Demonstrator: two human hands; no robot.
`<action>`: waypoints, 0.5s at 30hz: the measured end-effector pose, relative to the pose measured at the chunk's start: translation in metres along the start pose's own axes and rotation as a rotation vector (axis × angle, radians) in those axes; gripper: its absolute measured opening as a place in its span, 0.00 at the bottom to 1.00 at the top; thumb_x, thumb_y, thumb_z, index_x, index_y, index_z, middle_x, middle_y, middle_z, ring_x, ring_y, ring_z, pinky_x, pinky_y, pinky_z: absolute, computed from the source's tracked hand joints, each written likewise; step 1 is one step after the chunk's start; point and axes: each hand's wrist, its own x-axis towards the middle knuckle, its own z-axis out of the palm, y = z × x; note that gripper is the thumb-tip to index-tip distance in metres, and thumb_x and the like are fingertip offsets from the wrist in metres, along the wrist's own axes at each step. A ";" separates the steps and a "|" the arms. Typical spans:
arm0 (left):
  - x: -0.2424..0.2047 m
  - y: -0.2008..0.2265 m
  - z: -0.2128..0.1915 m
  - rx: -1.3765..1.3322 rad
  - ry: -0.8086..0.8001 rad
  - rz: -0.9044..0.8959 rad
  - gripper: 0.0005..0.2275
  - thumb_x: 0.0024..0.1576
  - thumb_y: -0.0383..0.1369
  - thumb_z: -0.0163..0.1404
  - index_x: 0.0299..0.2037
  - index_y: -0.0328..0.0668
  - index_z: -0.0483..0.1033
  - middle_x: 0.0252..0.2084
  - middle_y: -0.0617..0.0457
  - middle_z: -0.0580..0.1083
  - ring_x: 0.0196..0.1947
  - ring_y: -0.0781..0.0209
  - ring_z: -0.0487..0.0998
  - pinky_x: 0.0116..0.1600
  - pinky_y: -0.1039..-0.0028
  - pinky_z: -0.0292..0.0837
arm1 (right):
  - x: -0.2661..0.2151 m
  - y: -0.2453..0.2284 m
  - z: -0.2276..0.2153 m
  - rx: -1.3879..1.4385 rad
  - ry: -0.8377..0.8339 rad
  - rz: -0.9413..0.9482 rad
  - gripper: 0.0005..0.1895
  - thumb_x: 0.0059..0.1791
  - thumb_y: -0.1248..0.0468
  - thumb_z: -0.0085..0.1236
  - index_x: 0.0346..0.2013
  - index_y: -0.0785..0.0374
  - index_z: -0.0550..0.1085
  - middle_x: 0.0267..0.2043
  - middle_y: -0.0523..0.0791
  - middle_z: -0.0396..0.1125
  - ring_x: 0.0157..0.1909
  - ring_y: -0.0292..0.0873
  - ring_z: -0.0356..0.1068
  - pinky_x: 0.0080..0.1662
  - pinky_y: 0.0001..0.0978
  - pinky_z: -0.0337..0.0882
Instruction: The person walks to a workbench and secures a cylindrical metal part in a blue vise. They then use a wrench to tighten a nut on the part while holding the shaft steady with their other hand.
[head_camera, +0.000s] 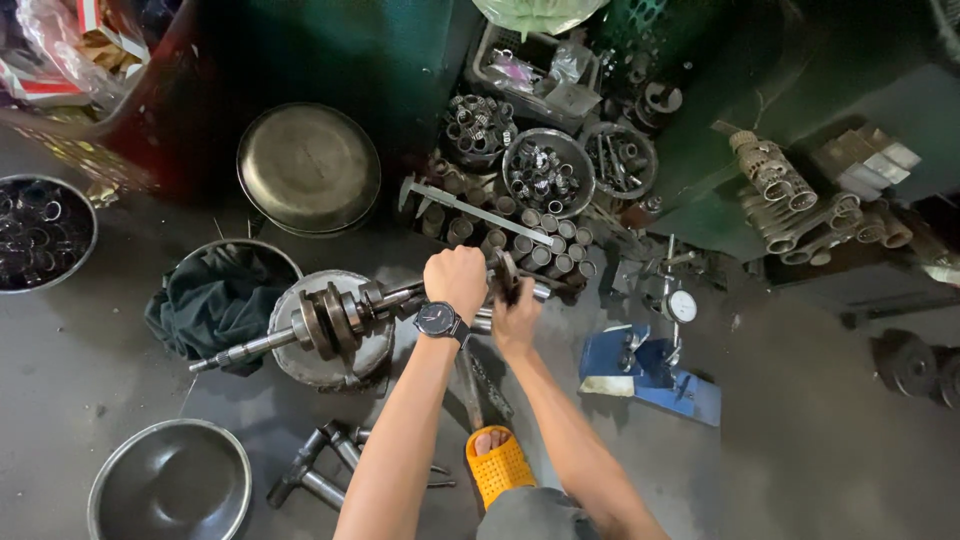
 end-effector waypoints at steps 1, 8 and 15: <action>0.000 0.001 -0.001 0.000 -0.009 0.003 0.01 0.46 0.27 0.58 0.24 0.43 0.81 0.29 0.44 0.80 0.32 0.47 0.83 0.37 0.63 0.78 | 0.003 -0.004 -0.003 0.008 -0.002 0.043 0.16 0.50 0.64 0.63 0.45 0.66 0.67 0.31 0.59 0.69 0.37 0.67 0.71 0.35 0.50 0.69; -0.002 -0.001 0.002 -0.014 0.002 0.011 0.01 0.44 0.28 0.59 0.24 0.43 0.81 0.30 0.44 0.80 0.32 0.47 0.83 0.36 0.62 0.78 | 0.024 -0.070 -0.033 0.207 0.009 -0.031 0.19 0.50 0.64 0.62 0.49 0.70 0.66 0.37 0.57 0.71 0.38 0.62 0.74 0.39 0.46 0.72; -0.002 -0.001 0.001 -0.026 0.022 0.017 0.01 0.45 0.28 0.59 0.24 0.43 0.81 0.30 0.45 0.80 0.33 0.47 0.83 0.36 0.62 0.78 | 0.018 -0.030 -0.005 -0.004 0.044 0.095 0.18 0.48 0.64 0.71 0.36 0.68 0.67 0.27 0.58 0.66 0.32 0.65 0.68 0.34 0.44 0.69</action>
